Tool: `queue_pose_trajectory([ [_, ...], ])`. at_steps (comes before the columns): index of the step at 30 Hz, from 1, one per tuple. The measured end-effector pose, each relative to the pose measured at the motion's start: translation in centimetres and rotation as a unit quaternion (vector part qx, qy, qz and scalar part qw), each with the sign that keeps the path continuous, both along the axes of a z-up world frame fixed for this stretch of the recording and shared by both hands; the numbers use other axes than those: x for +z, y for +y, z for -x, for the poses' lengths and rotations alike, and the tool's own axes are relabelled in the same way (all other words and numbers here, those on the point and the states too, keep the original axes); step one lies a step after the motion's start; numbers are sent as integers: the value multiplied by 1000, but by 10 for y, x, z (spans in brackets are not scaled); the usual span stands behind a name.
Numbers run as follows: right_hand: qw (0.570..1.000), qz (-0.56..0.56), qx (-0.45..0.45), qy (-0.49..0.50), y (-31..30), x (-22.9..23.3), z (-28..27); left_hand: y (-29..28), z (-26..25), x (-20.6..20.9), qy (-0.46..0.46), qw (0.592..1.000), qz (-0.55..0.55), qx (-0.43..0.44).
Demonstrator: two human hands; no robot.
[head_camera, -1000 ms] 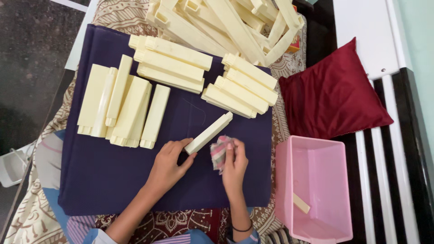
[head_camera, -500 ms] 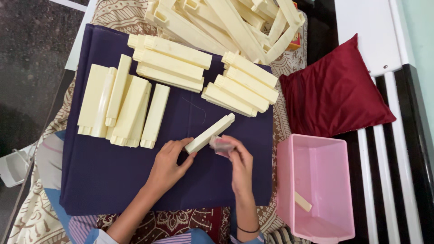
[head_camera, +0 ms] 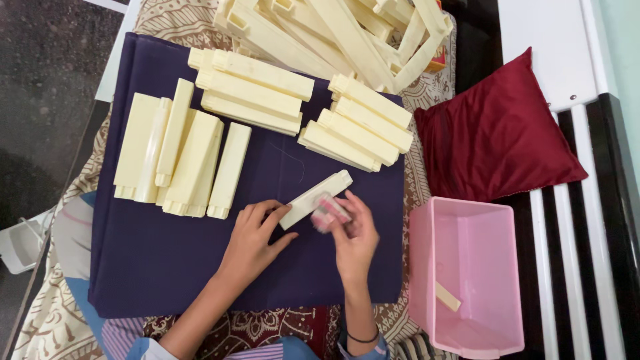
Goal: The person sits on the floor and sands multiple off-white plastic furniture components using a small abrasive block. They hold each piece with one hand and rub the surfaces with the other, then place the sanded pieces into a pink bin. The person repeats this process for several parts throughout the clip.
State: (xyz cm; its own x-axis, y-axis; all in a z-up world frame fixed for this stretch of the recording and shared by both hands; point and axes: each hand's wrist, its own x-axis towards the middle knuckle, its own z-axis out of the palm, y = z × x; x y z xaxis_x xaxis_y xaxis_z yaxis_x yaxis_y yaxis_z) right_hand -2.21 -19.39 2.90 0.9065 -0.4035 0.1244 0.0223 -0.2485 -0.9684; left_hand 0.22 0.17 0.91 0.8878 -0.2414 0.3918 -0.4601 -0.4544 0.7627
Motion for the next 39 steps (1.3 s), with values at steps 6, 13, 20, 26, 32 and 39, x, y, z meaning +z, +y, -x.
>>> queue_pose_trajectory([
  [6, 900, 412, -28, -139, 16, -7, -11, 1, 1, -4, 42, 998, 35, -9],
  [13, 839, 486, 154, -189, 29, -15, 4, 2, -1, -8, 57, 998, 39, -13],
  [20, 849, 513, 15, -128, 12, -12, -30, 3, 1, -9, 54, 998, 43, -11],
  [26, 836, 502, 122, -186, 45, -12, 5, 3, -2, -10, 59, 997, 44, -13],
  [32, 840, 531, 8, -114, 13, -7, -35, 4, 0, -11, 65, 997, 50, -14],
  [39, 843, 482, 125, -201, 54, -30, 13, 3, 2, -15, 81, 996, 27, 1],
])
